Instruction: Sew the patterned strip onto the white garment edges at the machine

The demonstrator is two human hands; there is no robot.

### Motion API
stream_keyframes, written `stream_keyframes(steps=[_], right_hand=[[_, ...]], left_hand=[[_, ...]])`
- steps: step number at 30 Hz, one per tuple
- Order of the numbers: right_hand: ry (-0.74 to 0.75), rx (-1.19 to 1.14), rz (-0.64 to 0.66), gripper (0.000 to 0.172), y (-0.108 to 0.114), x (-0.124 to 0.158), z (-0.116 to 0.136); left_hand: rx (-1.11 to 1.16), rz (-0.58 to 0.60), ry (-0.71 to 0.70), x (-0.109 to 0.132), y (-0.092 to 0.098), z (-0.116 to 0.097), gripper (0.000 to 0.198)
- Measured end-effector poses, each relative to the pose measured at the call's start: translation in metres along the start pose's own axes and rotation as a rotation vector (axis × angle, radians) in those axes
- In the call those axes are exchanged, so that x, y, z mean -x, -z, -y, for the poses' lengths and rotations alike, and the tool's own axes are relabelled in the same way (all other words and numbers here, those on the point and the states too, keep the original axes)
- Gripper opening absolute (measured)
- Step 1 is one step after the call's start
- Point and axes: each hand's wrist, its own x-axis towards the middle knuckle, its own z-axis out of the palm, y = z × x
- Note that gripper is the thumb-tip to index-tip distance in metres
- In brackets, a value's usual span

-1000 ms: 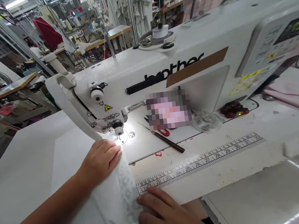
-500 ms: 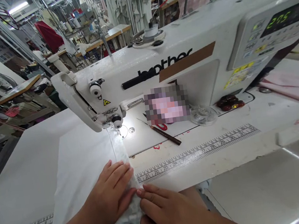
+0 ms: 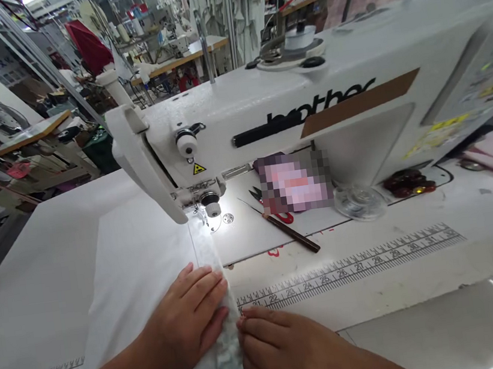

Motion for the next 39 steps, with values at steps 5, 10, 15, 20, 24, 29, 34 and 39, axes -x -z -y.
stream_keyframes(steps=[5, 10, 15, 20, 24, 29, 34, 39], right_hand=[[0.013, 0.005, 0.027, 0.034, 0.004, -0.010, -0.021], [-0.018, -0.016, 0.121, 0.024, 0.006, -0.019, -0.040], [0.014, 0.015, 0.187, 0.023, 0.008, -0.035, -0.059], [0.021, 0.006, 0.241, 0.024, 0.010, -0.052, -0.077], [-0.024, -0.026, 0.270, 0.024, 0.009, -0.065, -0.089], [-0.106, -0.078, 0.304, 0.021, 0.007, -0.078, -0.101], [-0.157, -0.103, 0.312, 0.015, 0.005, -0.079, -0.101], [-0.360, -0.145, 0.119, 0.015, 0.008, -0.053, -0.050]], left_hand=[[0.003, -0.030, 0.006, -0.012, -0.002, 0.021, 0.022], [0.046, -0.055, 0.047, -0.020, -0.006, 0.045, 0.012], [0.056, -0.070, 0.037, -0.026, -0.012, 0.072, 0.012], [-0.002, -0.045, 0.009, -0.036, -0.014, 0.100, 0.013], [-0.118, -0.059, -0.007, -0.042, -0.019, 0.120, 0.017], [-0.106, -0.058, 0.011, -0.048, -0.023, 0.142, 0.029], [-0.106, -0.082, -0.009, -0.051, -0.017, 0.144, 0.025], [0.142, 0.004, 0.254, -0.018, 0.018, 0.076, 0.017]])
